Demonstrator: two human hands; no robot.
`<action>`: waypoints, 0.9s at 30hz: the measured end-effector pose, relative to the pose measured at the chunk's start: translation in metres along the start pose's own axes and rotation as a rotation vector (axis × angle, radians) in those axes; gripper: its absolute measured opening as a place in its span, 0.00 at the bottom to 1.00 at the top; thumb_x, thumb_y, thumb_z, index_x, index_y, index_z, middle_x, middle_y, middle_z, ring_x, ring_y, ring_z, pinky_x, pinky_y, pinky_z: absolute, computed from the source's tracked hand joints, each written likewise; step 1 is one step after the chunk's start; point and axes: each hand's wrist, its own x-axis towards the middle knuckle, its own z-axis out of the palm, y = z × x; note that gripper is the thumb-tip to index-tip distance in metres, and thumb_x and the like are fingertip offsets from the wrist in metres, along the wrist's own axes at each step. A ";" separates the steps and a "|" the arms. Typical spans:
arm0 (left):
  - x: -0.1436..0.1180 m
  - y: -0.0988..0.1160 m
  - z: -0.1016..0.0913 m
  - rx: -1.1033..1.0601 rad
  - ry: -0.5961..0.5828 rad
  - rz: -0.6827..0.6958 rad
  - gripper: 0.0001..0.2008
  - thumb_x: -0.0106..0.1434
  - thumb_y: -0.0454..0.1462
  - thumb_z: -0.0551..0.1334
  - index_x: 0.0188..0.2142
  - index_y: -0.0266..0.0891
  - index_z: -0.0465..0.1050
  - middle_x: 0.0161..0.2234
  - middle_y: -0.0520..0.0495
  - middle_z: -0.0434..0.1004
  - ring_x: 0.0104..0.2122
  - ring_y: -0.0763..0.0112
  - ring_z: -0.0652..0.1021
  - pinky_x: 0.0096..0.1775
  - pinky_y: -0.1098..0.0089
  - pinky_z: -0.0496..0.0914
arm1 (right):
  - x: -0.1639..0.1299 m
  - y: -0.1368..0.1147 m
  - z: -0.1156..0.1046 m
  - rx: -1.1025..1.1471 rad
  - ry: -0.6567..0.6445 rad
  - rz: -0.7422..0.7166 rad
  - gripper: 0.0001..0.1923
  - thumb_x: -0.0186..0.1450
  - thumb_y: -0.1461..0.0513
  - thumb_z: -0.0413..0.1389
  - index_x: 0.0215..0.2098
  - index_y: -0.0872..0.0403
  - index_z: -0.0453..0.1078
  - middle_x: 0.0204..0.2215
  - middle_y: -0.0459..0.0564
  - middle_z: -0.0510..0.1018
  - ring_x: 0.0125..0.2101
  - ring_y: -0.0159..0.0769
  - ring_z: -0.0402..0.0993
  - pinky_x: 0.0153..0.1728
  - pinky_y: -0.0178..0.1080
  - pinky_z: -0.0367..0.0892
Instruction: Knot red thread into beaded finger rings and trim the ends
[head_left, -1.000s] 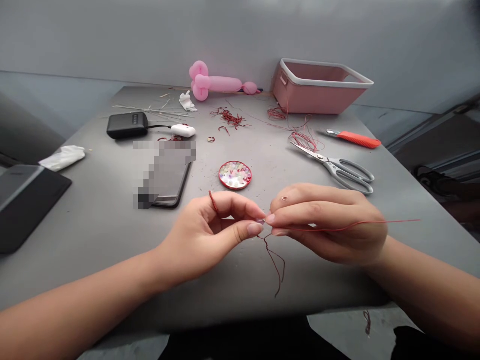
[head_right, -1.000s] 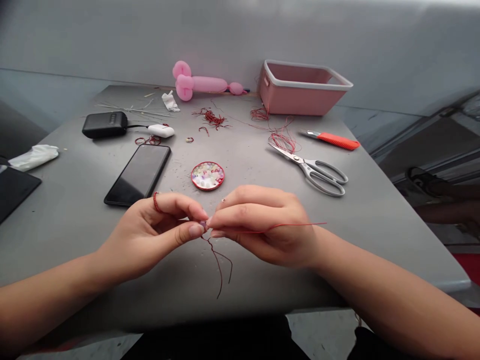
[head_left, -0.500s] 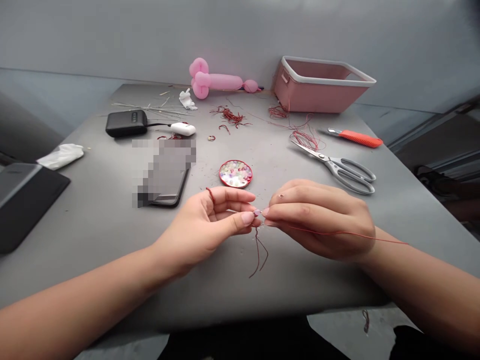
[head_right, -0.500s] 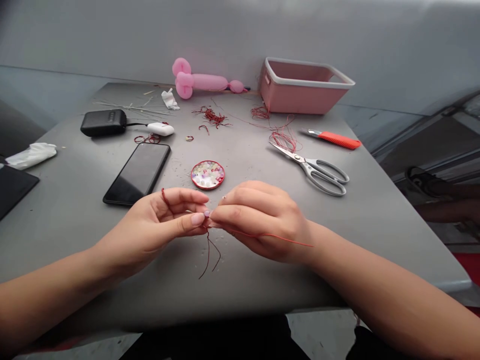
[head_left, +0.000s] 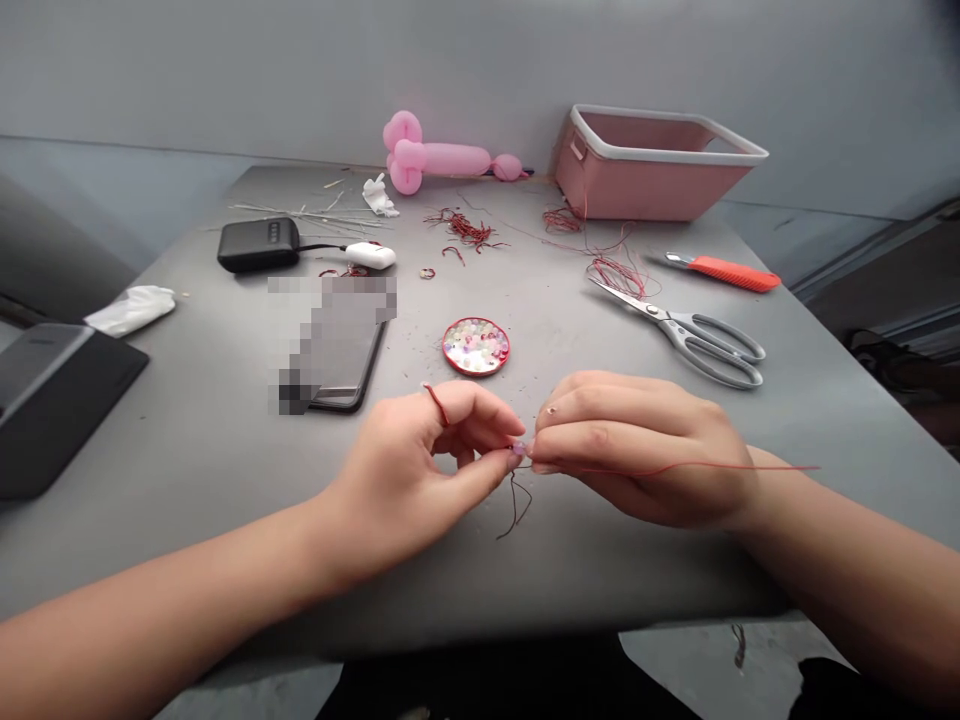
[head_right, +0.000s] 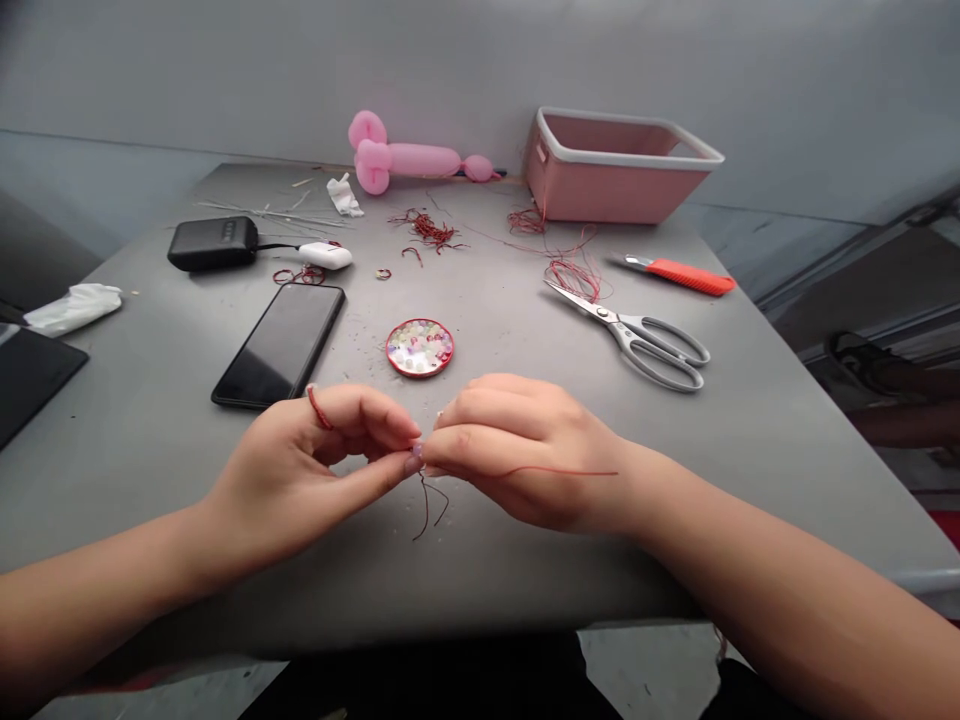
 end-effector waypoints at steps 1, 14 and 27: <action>-0.001 0.000 0.000 0.063 -0.001 0.040 0.04 0.57 0.31 0.68 0.33 0.38 0.75 0.29 0.52 0.81 0.29 0.72 0.79 0.33 0.73 0.74 | 0.000 -0.001 0.001 0.000 -0.002 0.017 0.11 0.64 0.73 0.56 0.42 0.55 0.71 0.30 0.50 0.77 0.30 0.33 0.74 0.31 0.37 0.73; -0.001 -0.007 0.001 -0.132 -0.026 0.082 0.08 0.60 0.33 0.68 0.40 0.40 0.74 0.33 0.54 0.81 0.36 0.76 0.82 0.42 0.77 0.77 | 0.003 -0.009 0.007 0.000 0.108 0.160 0.07 0.66 0.72 0.54 0.39 0.57 0.68 0.31 0.51 0.74 0.31 0.29 0.72 0.33 0.32 0.72; 0.000 -0.006 0.001 -0.250 -0.085 0.025 0.05 0.59 0.31 0.69 0.33 0.40 0.74 0.32 0.56 0.80 0.35 0.79 0.82 0.41 0.80 0.77 | 0.004 -0.017 0.011 0.507 0.162 0.573 0.03 0.66 0.67 0.58 0.35 0.53 0.69 0.27 0.43 0.75 0.26 0.25 0.71 0.26 0.28 0.69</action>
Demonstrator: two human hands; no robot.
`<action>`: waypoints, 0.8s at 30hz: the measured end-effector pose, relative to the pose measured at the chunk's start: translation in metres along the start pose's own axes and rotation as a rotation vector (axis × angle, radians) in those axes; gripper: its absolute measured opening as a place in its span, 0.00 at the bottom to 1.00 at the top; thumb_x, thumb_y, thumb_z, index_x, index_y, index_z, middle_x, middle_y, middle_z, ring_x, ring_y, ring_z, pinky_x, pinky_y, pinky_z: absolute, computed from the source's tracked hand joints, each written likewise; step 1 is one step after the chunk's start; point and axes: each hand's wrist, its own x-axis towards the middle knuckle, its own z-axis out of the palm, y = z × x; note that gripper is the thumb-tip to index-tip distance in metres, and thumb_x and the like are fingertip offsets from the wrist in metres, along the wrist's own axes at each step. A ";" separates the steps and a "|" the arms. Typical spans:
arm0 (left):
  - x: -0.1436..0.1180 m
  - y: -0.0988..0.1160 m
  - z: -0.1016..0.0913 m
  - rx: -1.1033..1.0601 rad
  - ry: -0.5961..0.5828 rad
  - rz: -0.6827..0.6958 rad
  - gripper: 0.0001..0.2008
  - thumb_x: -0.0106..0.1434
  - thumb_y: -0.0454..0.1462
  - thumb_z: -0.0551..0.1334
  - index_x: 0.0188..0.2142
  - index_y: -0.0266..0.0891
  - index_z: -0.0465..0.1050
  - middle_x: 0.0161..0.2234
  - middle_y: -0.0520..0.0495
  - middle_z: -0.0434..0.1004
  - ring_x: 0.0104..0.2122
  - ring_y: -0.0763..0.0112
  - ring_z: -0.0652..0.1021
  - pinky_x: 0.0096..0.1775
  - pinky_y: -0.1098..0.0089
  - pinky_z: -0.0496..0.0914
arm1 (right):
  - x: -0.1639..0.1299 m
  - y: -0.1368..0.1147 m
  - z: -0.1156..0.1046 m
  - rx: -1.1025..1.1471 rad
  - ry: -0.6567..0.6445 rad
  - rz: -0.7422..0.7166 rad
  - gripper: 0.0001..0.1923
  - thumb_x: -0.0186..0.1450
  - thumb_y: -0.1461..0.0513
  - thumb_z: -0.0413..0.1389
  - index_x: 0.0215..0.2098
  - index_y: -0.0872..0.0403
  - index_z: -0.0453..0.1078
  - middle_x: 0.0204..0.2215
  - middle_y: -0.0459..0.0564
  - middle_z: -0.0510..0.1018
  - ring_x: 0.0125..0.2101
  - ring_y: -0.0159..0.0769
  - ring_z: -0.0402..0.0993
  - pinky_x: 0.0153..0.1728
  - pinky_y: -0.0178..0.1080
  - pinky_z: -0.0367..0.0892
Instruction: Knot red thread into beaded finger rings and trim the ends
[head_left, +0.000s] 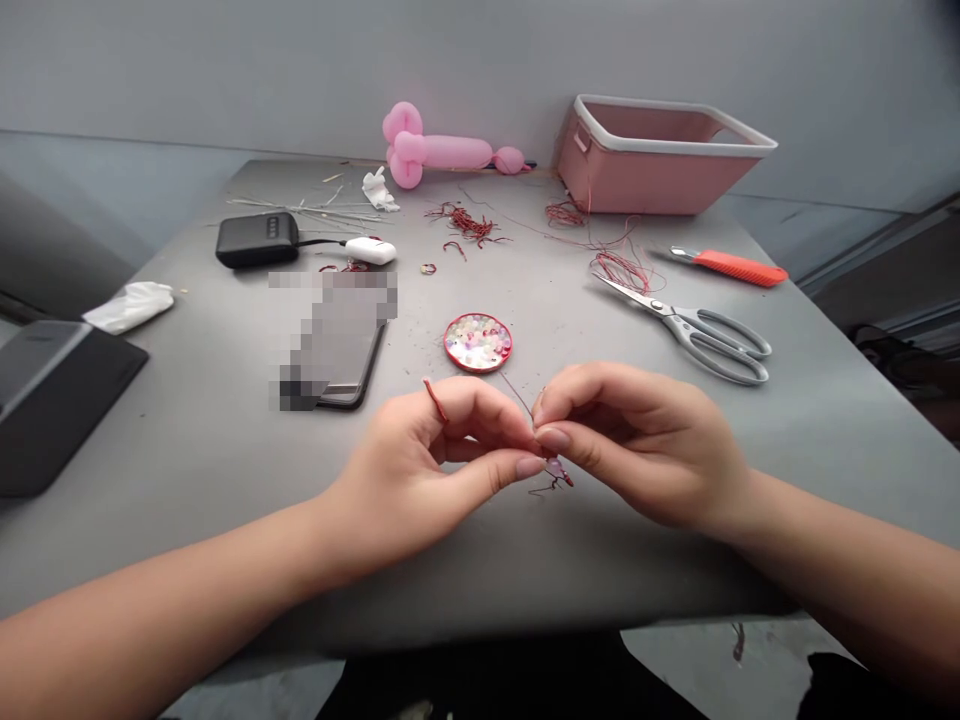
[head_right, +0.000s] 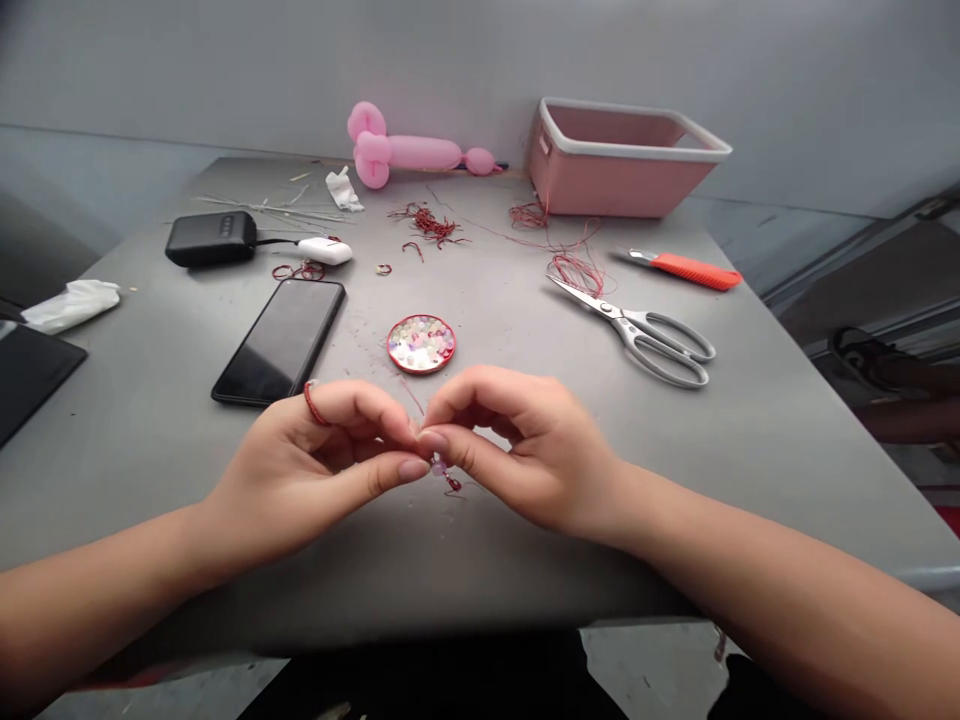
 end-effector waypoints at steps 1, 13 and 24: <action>0.000 0.000 0.000 -0.010 0.010 -0.019 0.05 0.59 0.32 0.69 0.33 0.39 0.74 0.32 0.56 0.80 0.35 0.78 0.82 0.41 0.79 0.77 | -0.001 0.000 0.001 0.009 0.017 0.023 0.03 0.66 0.66 0.58 0.34 0.53 0.69 0.26 0.43 0.75 0.26 0.24 0.71 0.25 0.28 0.69; 0.000 -0.008 -0.001 0.045 0.019 -0.021 0.12 0.56 0.29 0.70 0.35 0.41 0.70 0.33 0.57 0.74 0.35 0.76 0.80 0.42 0.73 0.79 | -0.004 -0.004 0.014 0.095 0.146 0.187 0.05 0.62 0.65 0.62 0.35 0.52 0.70 0.29 0.43 0.76 0.30 0.26 0.75 0.31 0.30 0.73; 0.008 -0.001 -0.004 -0.130 0.241 0.012 0.11 0.56 0.30 0.71 0.33 0.39 0.70 0.30 0.56 0.75 0.33 0.81 0.78 0.38 0.81 0.74 | -0.001 -0.005 0.006 -0.164 -0.050 0.265 0.06 0.63 0.58 0.60 0.33 0.53 0.73 0.29 0.46 0.79 0.32 0.32 0.74 0.36 0.37 0.72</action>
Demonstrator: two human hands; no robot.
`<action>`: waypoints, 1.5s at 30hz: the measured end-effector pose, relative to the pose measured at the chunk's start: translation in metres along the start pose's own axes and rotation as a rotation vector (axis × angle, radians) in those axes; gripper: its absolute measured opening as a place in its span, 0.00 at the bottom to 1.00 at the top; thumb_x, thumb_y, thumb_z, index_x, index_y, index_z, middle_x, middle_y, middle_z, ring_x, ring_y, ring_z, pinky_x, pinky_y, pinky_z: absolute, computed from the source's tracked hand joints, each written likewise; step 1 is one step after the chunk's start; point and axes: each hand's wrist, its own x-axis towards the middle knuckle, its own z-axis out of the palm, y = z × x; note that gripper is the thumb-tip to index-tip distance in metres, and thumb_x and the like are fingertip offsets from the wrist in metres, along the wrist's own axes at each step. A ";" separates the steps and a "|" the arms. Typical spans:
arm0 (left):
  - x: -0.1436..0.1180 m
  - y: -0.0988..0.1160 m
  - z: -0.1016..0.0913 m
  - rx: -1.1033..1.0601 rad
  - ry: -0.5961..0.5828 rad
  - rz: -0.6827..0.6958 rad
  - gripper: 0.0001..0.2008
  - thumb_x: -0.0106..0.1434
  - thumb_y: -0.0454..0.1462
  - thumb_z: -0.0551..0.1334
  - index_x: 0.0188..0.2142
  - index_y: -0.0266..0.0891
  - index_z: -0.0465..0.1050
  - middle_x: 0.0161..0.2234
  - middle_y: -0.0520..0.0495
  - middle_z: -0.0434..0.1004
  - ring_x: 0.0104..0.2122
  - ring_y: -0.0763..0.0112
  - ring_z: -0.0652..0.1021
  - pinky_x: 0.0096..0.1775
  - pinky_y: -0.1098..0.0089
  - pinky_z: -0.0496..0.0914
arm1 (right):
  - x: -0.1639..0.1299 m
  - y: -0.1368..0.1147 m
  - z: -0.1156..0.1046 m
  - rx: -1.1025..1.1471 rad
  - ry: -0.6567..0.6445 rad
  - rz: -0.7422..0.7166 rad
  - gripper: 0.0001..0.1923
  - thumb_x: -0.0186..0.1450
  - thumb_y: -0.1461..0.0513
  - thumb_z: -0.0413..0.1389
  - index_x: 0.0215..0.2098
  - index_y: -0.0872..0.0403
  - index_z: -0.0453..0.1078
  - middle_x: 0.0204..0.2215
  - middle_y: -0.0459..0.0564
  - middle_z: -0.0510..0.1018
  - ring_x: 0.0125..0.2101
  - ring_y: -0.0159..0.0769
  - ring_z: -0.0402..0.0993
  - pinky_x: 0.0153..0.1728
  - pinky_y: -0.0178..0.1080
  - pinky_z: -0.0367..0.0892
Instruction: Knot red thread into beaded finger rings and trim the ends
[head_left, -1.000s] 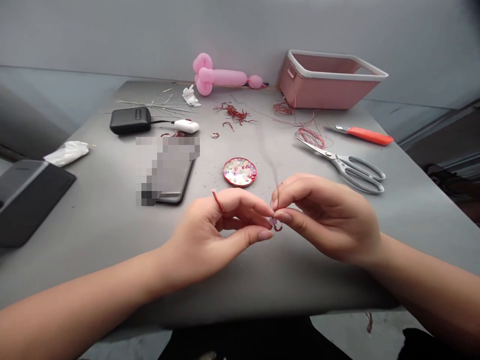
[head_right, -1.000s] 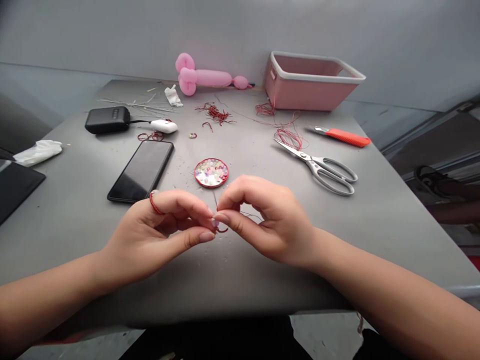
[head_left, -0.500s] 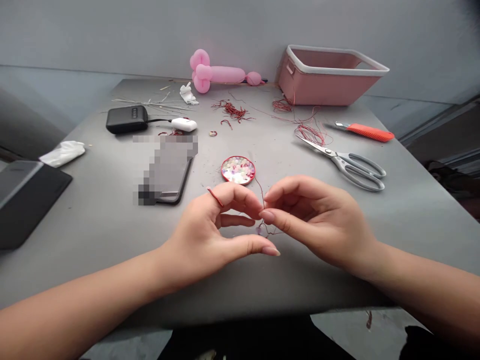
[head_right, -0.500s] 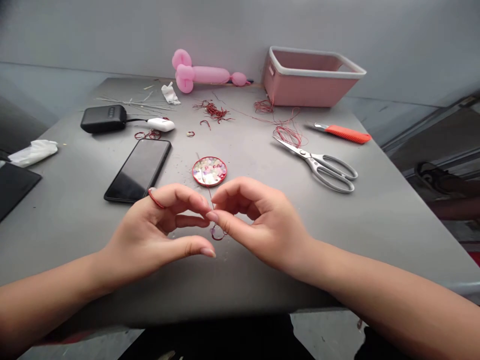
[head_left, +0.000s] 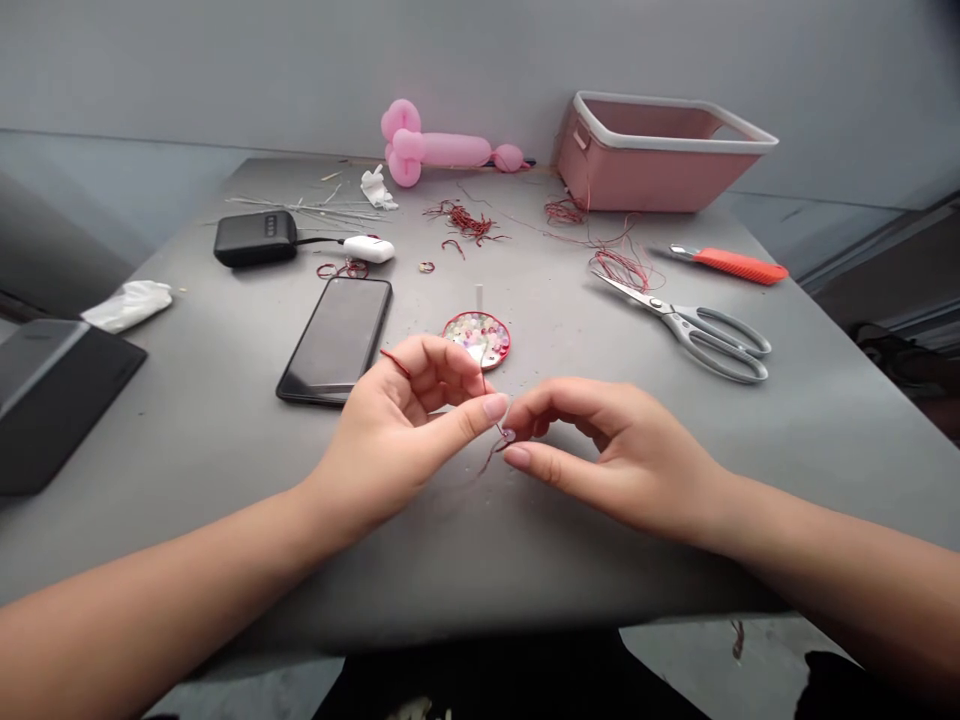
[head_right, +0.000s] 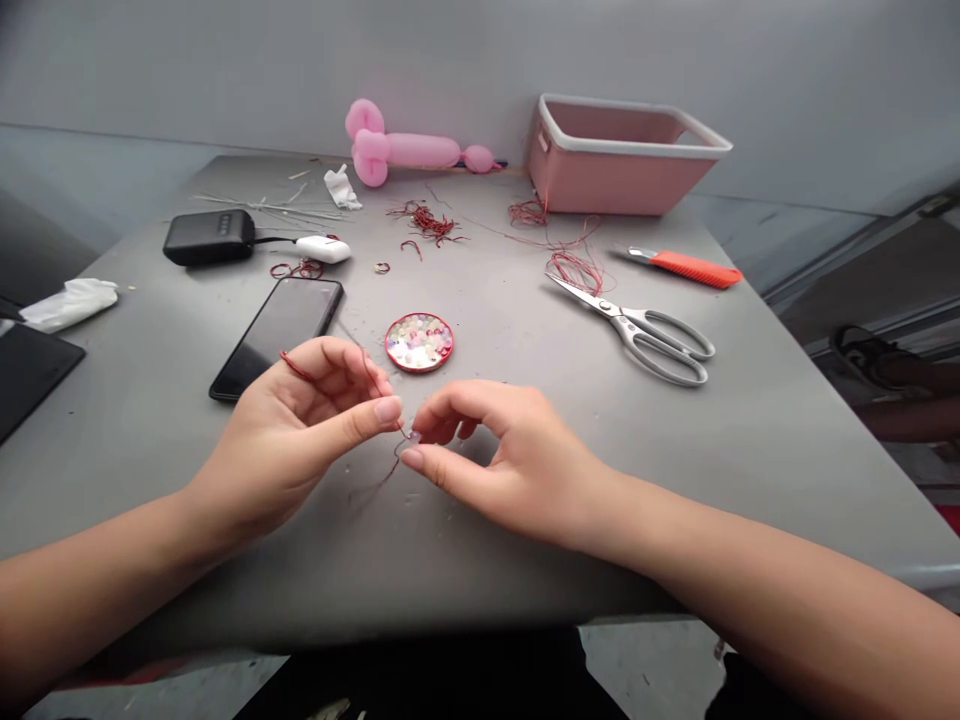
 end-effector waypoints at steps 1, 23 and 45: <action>0.000 0.000 0.000 -0.014 0.015 0.003 0.11 0.56 0.30 0.71 0.33 0.40 0.70 0.30 0.56 0.76 0.33 0.81 0.78 0.38 0.81 0.74 | 0.000 0.000 0.000 -0.014 0.002 -0.002 0.05 0.63 0.59 0.59 0.33 0.53 0.73 0.29 0.46 0.79 0.31 0.32 0.74 0.35 0.36 0.71; 0.002 0.002 -0.001 -0.010 -0.051 -0.191 0.10 0.53 0.35 0.74 0.29 0.36 0.74 0.26 0.53 0.79 0.29 0.77 0.79 0.37 0.76 0.76 | -0.001 0.004 0.005 0.176 0.071 -0.115 0.03 0.65 0.64 0.57 0.38 0.52 0.72 0.32 0.47 0.79 0.34 0.32 0.77 0.35 0.36 0.75; -0.001 0.006 0.003 0.053 -0.070 -0.079 0.09 0.52 0.33 0.74 0.25 0.37 0.74 0.26 0.53 0.81 0.30 0.71 0.82 0.37 0.71 0.77 | 0.000 -0.003 0.003 0.218 0.053 -0.056 0.03 0.61 0.67 0.57 0.32 0.53 0.72 0.27 0.45 0.80 0.28 0.30 0.77 0.30 0.32 0.74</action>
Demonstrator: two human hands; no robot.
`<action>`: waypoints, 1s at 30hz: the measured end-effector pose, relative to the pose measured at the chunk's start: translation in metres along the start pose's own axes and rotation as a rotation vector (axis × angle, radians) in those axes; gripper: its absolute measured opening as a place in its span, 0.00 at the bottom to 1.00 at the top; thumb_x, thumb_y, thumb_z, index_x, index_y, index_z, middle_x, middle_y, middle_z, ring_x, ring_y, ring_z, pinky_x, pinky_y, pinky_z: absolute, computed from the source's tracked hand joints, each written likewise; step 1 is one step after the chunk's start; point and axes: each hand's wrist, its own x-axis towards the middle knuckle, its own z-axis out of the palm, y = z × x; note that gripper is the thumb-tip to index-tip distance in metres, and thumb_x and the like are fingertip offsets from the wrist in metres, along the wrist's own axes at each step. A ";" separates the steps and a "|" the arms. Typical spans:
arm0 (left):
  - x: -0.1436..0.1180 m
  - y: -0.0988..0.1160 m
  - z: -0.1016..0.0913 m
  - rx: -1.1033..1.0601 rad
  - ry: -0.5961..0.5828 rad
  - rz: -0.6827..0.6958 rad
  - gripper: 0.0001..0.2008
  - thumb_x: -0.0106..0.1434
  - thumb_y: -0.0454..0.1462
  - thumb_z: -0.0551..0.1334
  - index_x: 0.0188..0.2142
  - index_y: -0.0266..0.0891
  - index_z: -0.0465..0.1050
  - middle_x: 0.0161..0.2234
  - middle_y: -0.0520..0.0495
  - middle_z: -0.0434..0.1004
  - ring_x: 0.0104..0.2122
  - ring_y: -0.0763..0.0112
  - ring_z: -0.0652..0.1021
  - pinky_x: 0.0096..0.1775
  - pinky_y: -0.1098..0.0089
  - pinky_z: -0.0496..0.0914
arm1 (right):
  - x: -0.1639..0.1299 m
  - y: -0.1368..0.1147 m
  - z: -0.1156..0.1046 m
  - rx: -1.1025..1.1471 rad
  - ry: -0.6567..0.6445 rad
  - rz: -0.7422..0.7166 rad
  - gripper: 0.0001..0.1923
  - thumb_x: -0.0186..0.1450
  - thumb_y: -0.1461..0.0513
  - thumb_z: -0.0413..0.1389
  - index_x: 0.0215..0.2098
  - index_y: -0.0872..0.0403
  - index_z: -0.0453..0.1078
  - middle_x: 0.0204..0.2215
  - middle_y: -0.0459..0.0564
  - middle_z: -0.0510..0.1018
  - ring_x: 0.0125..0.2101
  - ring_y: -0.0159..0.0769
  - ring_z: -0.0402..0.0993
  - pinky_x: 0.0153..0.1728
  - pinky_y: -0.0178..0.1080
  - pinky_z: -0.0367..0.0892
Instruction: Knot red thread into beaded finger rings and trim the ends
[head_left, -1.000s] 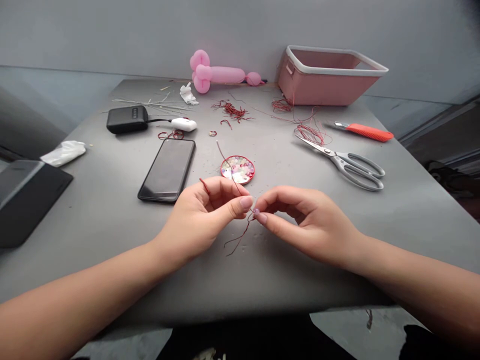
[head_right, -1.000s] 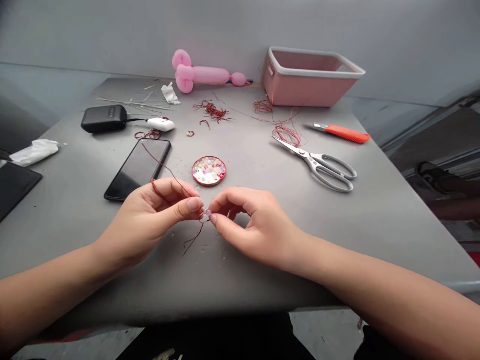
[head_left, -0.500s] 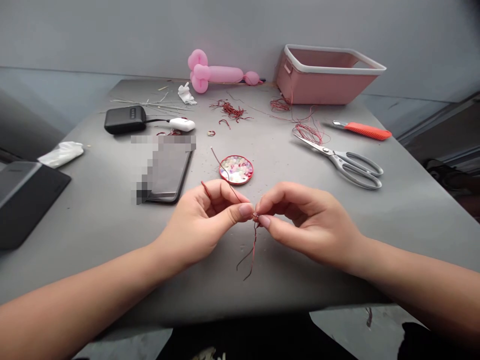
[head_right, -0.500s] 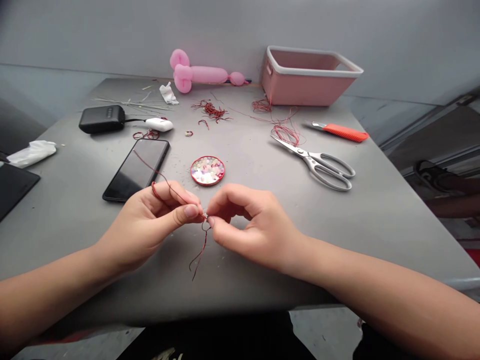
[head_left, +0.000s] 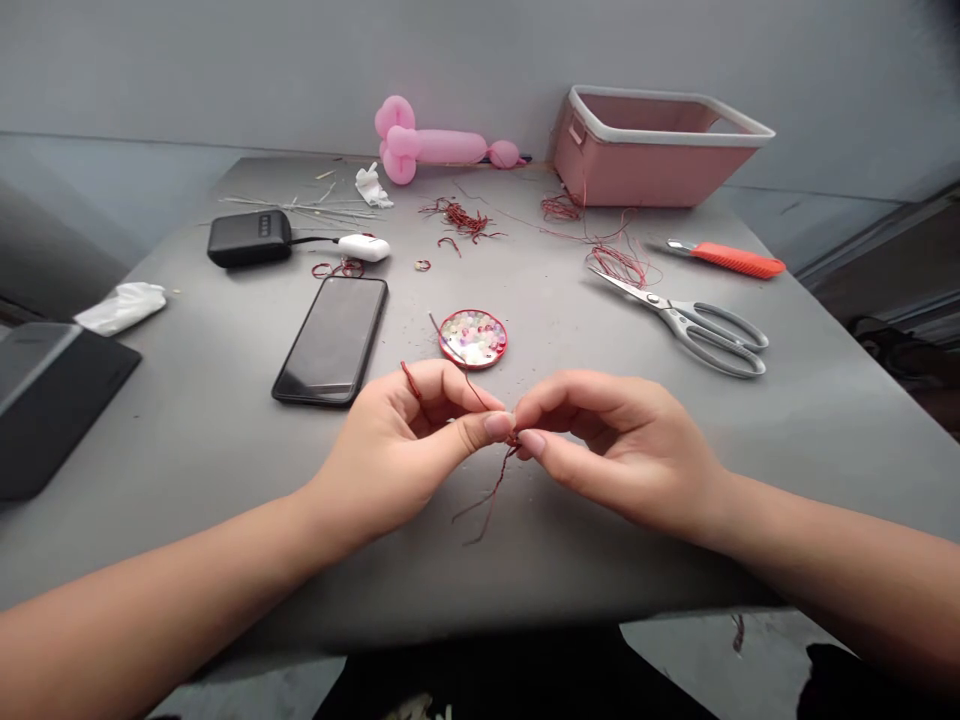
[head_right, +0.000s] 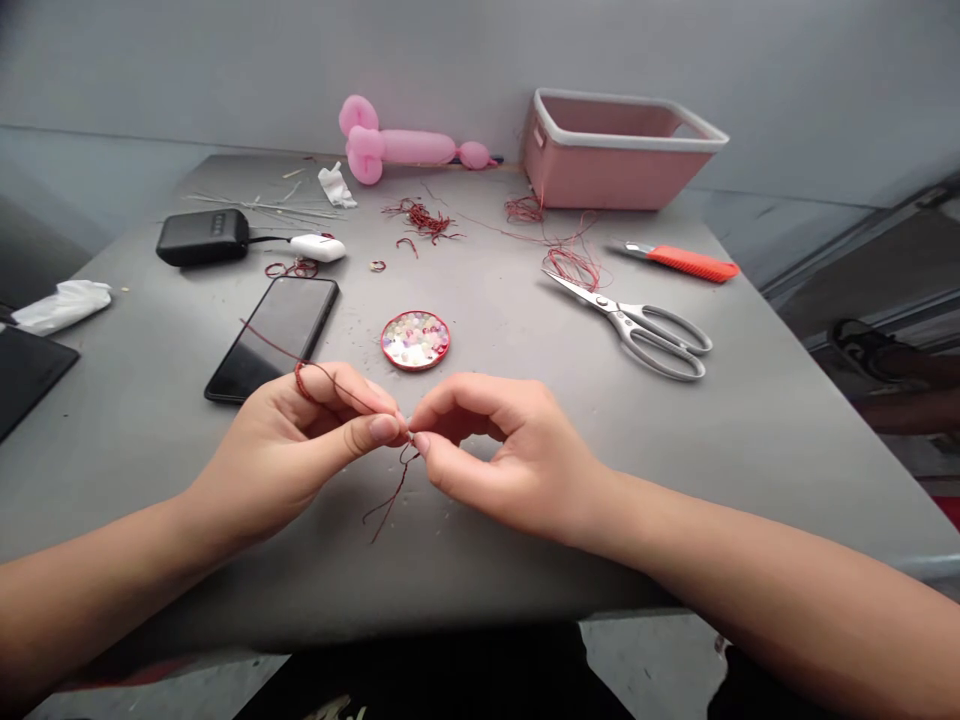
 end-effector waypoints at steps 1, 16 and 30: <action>0.000 0.000 0.000 0.010 0.002 0.006 0.10 0.52 0.34 0.74 0.26 0.37 0.74 0.27 0.52 0.82 0.30 0.70 0.82 0.37 0.71 0.78 | 0.000 0.000 0.000 -0.008 0.004 0.002 0.04 0.61 0.67 0.57 0.32 0.53 0.72 0.27 0.45 0.80 0.28 0.30 0.77 0.29 0.32 0.74; -0.007 0.000 0.003 0.128 0.231 0.156 0.08 0.53 0.35 0.73 0.25 0.39 0.76 0.27 0.53 0.82 0.30 0.71 0.82 0.35 0.73 0.78 | -0.006 -0.004 0.002 -0.483 0.183 -0.341 0.13 0.61 0.61 0.63 0.25 0.53 0.63 0.20 0.43 0.69 0.21 0.27 0.65 0.22 0.34 0.63; -0.005 -0.010 0.001 0.023 0.024 0.061 0.15 0.51 0.29 0.74 0.38 0.40 0.78 0.39 0.52 0.82 0.42 0.70 0.81 0.46 0.71 0.78 | -0.003 -0.008 -0.001 -0.397 0.155 -0.245 0.08 0.63 0.67 0.56 0.26 0.54 0.68 0.21 0.44 0.71 0.22 0.27 0.66 0.24 0.32 0.64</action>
